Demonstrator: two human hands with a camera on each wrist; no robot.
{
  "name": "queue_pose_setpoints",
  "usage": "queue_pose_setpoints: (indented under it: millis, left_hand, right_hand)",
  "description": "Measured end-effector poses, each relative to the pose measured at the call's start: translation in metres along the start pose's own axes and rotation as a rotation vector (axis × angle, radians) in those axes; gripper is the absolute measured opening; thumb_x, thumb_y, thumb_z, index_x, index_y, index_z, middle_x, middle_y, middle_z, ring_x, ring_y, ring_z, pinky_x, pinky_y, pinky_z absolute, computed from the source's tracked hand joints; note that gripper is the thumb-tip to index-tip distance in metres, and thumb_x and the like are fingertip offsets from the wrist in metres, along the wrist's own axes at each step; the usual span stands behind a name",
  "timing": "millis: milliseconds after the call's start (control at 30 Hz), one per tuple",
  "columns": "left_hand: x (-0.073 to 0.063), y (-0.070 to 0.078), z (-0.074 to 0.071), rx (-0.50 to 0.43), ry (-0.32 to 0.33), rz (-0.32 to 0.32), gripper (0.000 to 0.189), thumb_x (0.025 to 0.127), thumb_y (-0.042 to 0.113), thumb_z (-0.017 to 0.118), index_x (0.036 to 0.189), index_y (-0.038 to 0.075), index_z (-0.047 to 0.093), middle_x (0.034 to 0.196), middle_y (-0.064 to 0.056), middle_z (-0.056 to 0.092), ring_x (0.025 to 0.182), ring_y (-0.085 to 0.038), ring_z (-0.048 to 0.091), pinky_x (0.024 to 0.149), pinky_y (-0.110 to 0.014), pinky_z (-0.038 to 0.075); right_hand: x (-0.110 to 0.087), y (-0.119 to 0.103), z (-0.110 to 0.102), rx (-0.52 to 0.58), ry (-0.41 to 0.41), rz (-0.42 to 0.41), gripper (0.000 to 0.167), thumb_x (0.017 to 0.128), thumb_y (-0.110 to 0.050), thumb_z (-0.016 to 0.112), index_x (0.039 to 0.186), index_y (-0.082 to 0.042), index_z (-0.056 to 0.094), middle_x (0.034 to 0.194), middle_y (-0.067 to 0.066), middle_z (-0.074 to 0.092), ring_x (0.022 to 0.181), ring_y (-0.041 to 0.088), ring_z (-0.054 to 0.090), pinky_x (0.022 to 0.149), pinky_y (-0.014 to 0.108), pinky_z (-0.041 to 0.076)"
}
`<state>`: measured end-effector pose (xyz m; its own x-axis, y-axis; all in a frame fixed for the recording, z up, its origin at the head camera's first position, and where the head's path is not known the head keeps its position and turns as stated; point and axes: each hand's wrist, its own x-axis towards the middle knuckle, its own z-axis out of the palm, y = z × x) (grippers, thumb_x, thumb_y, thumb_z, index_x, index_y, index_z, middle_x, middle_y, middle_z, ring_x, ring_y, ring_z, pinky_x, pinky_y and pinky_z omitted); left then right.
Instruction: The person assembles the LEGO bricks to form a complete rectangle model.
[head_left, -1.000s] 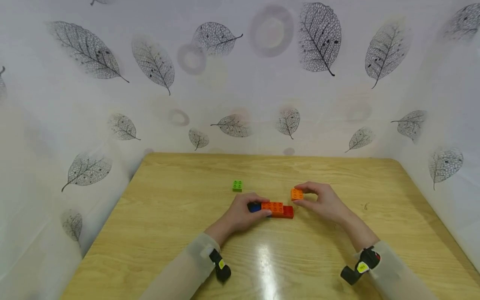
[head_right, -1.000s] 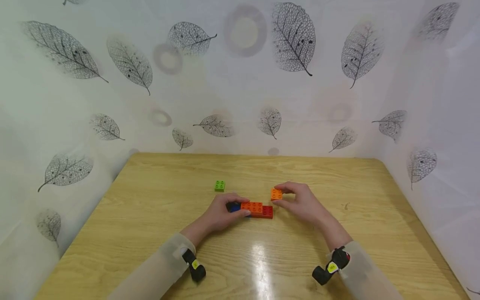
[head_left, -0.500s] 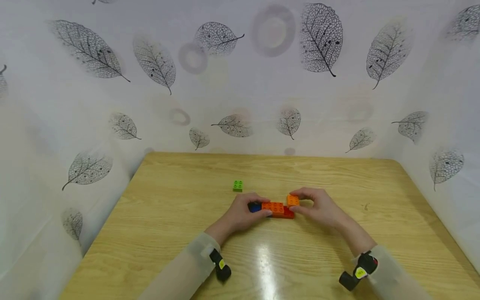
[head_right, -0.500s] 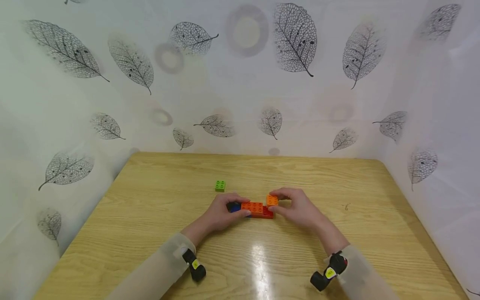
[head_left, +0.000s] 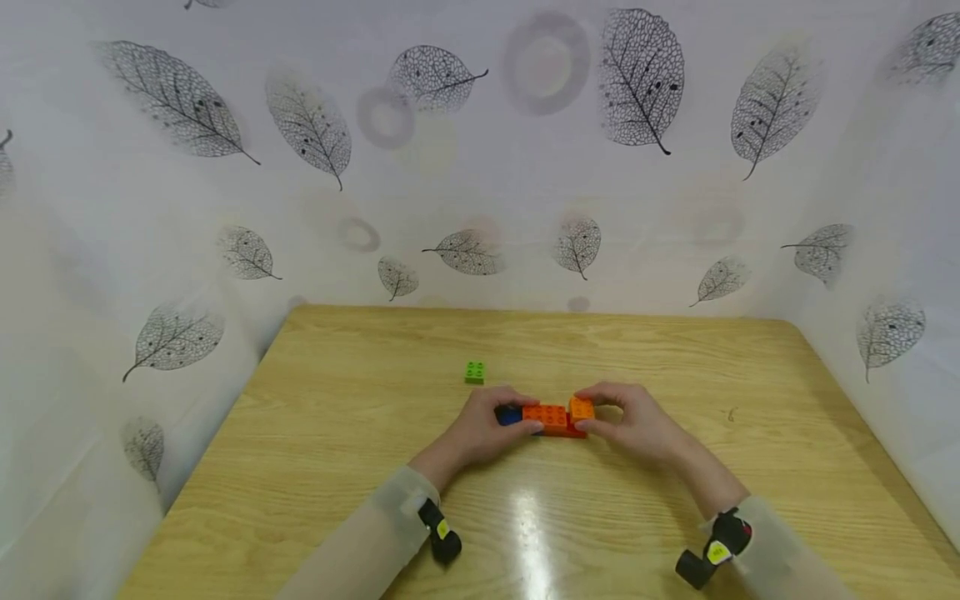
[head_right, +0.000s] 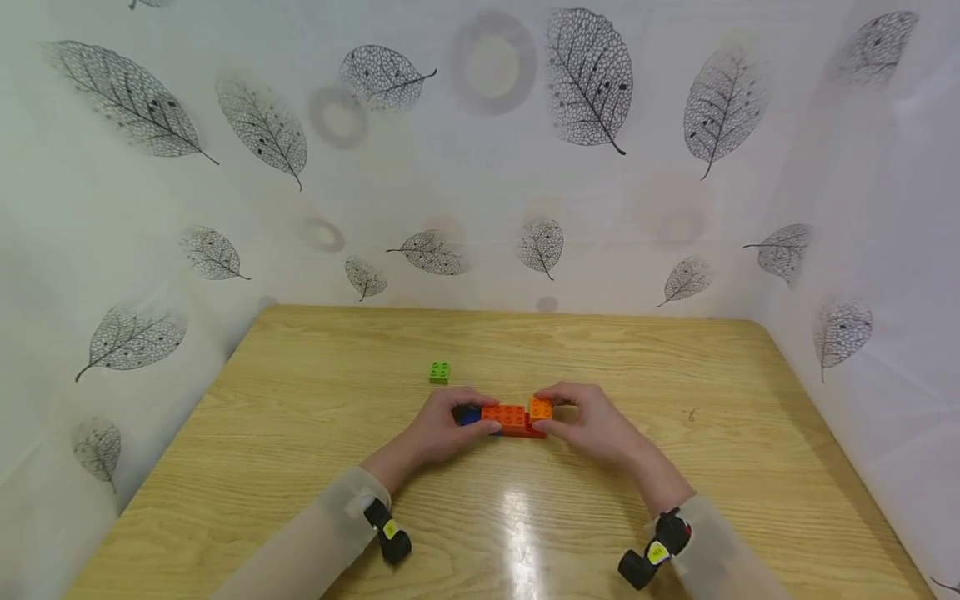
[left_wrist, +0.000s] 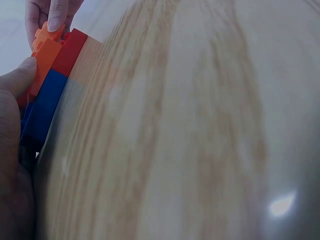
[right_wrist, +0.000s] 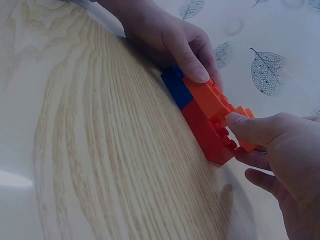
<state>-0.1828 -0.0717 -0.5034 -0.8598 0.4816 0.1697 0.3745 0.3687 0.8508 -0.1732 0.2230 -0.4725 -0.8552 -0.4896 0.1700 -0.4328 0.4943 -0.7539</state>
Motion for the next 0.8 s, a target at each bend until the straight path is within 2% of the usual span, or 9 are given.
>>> queue_pose_setpoints:
  millis: [667,800]
  left_hand:
    - [0.0001,-0.0003,0.0016,-0.01,0.007,0.0,0.04,0.094,0.036,0.084,0.128,0.016,0.078,0.117,0.009,0.072,0.114,-0.01,0.065,0.106,-0.036,0.049]
    - [-0.0002,-0.0005,0.0014,-0.008,0.006,0.002,0.04,0.095,0.037,0.083,0.128,0.016,0.078,0.118,0.009,0.072,0.114,-0.009,0.064,0.106,-0.037,0.049]
  right_hand:
    - [-0.0011,-0.0052,0.0048,-0.041,-0.029,0.008,0.038,0.092,-0.02,0.087,0.127,-0.011,0.075,0.125,0.0,0.074,0.119,0.024,0.068,0.105,0.054,0.051]
    - [-0.0012,-0.0062,0.0054,-0.06,-0.035,-0.021,0.038,0.094,-0.023,0.085,0.128,-0.01,0.075,0.126,0.002,0.074,0.118,0.026,0.068,0.102,0.055,0.052]
